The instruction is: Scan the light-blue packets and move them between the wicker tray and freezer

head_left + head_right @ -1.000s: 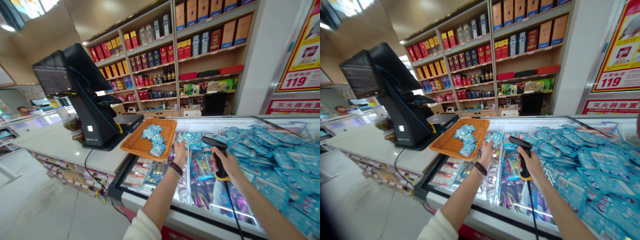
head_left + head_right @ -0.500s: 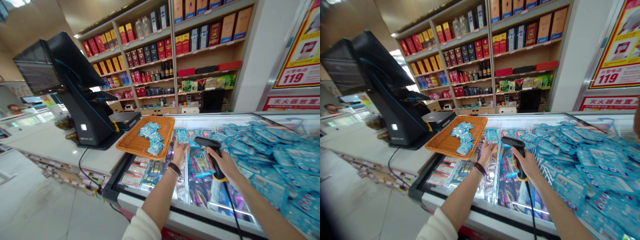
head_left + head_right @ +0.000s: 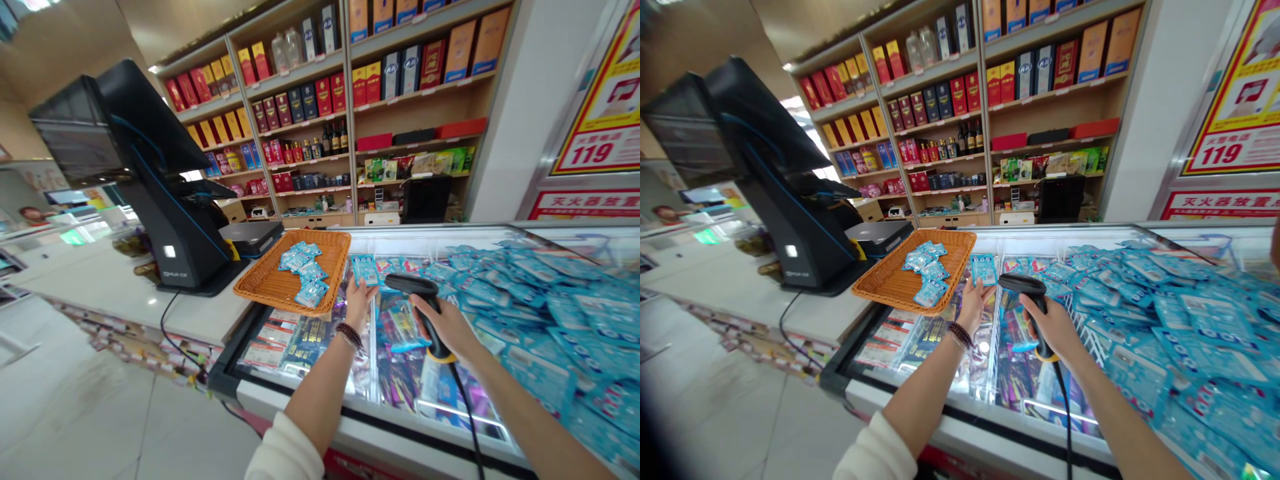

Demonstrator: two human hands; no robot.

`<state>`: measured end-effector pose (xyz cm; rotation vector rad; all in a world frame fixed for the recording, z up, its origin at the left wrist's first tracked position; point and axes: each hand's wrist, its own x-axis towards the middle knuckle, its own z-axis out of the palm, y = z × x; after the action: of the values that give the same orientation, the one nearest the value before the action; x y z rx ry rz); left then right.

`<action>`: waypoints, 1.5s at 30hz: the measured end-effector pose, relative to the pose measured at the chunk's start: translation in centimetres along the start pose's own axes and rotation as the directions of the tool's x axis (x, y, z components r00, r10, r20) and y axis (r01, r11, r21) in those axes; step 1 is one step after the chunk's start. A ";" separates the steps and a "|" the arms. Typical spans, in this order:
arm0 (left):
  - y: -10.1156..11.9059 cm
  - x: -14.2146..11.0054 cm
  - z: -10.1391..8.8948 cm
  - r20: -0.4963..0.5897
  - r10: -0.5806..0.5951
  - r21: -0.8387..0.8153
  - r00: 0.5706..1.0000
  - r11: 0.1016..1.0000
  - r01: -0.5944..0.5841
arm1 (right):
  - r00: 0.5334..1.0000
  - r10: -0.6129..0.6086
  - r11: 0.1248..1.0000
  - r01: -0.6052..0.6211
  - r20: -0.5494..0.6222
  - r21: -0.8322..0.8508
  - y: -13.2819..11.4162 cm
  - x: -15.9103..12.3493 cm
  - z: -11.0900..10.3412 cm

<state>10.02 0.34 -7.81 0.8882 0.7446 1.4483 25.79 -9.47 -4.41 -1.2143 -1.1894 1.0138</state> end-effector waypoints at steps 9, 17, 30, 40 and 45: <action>-0.3 0.2 -0.1 -0.029 0.010 -0.036 1.000 0.999 -0.012 | 1.000 -0.018 0.999 0.019 0.020 -0.051 1.1 0.3 -0.5; -0.9 0.1 -0.1 0.019 0.058 0.024 0.998 0.998 -0.058 | 0.999 0.009 0.998 -0.006 -0.042 0.059 1.4 0.5 -1.9; -4.3 -0.3 9.4 0.258 -0.076 0.202 0.963 0.979 0.023 | 0.865 -0.001 0.996 -0.045 -0.502 -0.081 -2.2 -3.0 -17.6; -6.0 -0.8 21.7 0.456 -0.212 0.220 0.865 0.968 0.121 | 0.753 0.008 1.000 -0.018 -0.658 -0.008 -3.3 -6.4 -23.1; -4.0 -1.2 21.9 0.501 -0.125 0.106 0.857 0.991 0.082 | 0.759 0.040 0.997 -0.069 -0.650 -0.019 -2.7 -6.6 -22.3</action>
<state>30.96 -1.82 -0.36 1.2121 0.4440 1.0229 46.87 -19.24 -1.80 -1.4792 -0.6211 0.5185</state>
